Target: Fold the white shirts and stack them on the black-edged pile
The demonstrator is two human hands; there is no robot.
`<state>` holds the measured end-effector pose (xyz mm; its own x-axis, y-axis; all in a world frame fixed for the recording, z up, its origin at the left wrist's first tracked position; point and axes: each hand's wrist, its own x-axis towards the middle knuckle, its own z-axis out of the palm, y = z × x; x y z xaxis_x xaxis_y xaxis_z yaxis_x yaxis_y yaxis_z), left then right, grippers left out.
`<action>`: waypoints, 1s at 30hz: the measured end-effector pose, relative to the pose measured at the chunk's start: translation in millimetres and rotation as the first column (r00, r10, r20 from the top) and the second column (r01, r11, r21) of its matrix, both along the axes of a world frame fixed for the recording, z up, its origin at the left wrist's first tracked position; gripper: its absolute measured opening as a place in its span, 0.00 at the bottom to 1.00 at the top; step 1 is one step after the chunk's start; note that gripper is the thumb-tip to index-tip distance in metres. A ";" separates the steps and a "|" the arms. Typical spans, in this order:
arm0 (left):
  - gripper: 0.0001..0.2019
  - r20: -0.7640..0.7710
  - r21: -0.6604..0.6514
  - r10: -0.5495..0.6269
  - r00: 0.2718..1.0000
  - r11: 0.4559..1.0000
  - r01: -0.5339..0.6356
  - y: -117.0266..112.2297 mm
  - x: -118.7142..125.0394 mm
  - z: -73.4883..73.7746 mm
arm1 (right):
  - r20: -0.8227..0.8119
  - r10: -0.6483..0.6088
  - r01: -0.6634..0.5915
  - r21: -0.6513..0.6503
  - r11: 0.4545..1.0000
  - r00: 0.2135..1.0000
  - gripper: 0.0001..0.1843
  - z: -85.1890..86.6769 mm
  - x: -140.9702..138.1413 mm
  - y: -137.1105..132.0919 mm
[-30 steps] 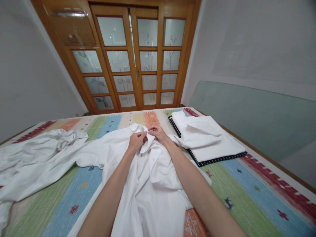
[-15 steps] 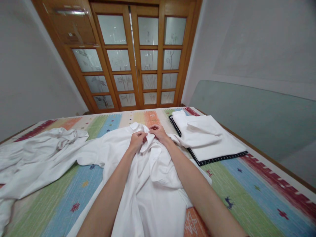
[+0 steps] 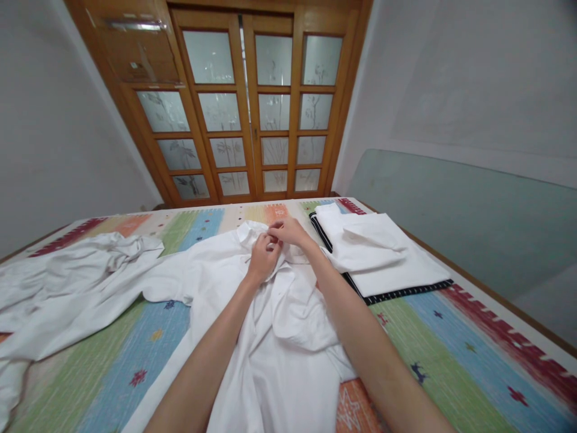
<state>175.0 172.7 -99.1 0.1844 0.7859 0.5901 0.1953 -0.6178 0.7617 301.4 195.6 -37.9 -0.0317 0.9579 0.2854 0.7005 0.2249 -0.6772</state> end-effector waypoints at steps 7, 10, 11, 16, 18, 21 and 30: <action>0.05 -0.183 0.127 0.000 0.983 0.992 0.024 -6.4 2.1 1.5 | 0.401 -0.024 0.051 -0.055 0.997 0.916 0.09 10.5 -0.5 -14.3; 0.07 -0.240 0.188 -0.014 0.971 0.980 0.060 -8.8 3.4 2.4 | 0.441 -0.036 0.058 -0.035 0.998 0.897 0.14 9.5 1.8 -14.9; 0.07 -0.262 0.210 -0.014 0.965 0.975 0.071 -9.6 3.7 2.6 | 0.442 -0.043 0.059 -0.023 0.998 0.896 0.18 9.3 2.4 -14.9; 0.10 -0.341 0.253 0.009 0.940 0.964 0.083 -11.3 2.4 1.7 | 0.511 0.006 0.004 -0.019 1.000 0.860 0.19 10.3 2.2 -14.0; 0.09 -0.353 0.245 0.015 0.935 0.966 0.077 -10.8 0.0 1.3 | 0.557 0.027 -0.014 -0.026 1.000 0.830 0.15 11.3 1.7 -13.9; 0.10 -0.369 0.265 0.064 0.927 0.964 0.039 -7.9 -5.9 4.4 | 0.562 0.030 -0.026 -0.014 1.000 0.827 0.13 13.6 1.8 -14.4; 0.22 -0.383 0.497 0.374 0.845 0.854 -0.153 14.9 -38.6 41.4 | 0.400 0.205 -0.282 0.145 0.948 0.893 0.16 31.6 4.4 -22.0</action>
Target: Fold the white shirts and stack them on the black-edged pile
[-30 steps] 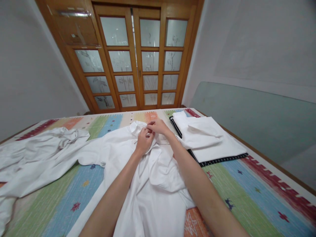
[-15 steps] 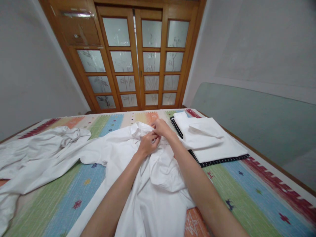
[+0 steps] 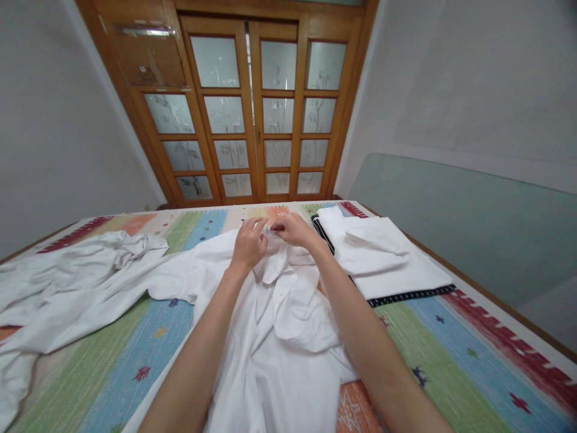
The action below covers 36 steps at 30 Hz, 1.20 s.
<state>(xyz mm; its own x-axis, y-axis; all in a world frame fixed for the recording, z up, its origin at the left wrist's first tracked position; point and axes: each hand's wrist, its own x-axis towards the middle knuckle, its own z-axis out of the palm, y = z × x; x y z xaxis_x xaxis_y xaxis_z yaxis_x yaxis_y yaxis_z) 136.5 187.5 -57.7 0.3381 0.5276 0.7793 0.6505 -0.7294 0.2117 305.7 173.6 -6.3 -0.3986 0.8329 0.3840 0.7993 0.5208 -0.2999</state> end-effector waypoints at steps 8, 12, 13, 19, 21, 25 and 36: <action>0.14 -0.262 -0.154 -0.038 0.964 0.988 -0.002 -3.5 -17.4 17.7 | 0.048 0.105 -0.103 -0.040 0.994 0.993 0.20 12.7 -2.7 -9.2; 0.07 -0.376 -0.075 0.090 0.922 0.989 -0.127 -2.6 -26.7 23.9 | 0.072 0.083 -0.081 -0.029 0.996 0.994 0.20 20.3 2.2 -13.5; 0.09 -0.411 -0.065 0.117 0.904 0.985 -0.157 -1.5 -29.5 24.8 | 0.068 0.072 -0.070 -0.027 0.997 0.995 0.20 22.1 3.9 -14.6; 0.08 -0.410 -0.259 0.048 0.911 0.951 -0.167 3.8 -46.1 29.2 | 0.059 0.005 -0.004 -0.016 1.000 0.998 0.19 25.9 9.7 -17.8; 0.13 -0.342 -0.301 0.007 0.940 0.946 -0.116 2.5 -48.9 31.8 | 0.070 -0.017 0.018 -0.012 1.000 0.997 0.20 24.0 10.4 -16.3; 0.19 -0.281 -0.287 -0.052 0.958 0.958 -0.032 -1.9 -49.8 37.5 | 0.087 -0.041 0.042 -0.007 0.999 0.995 0.20 18.3 13.5 -10.9; 0.13 -0.233 -0.319 -0.113 0.966 0.947 0.034 2.4 -53.0 41.8 | 0.066 -0.104 0.104 0.003 0.995 0.992 0.17 17.3 13.6 -10.2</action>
<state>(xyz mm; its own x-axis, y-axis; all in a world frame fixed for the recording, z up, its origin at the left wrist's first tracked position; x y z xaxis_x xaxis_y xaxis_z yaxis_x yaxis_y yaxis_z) 83.4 190.0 -15.9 0.5439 0.6959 0.4689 0.6582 -0.7004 0.2760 319.4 163.4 11.0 -0.3342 0.8713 0.3593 0.8673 0.4335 -0.2446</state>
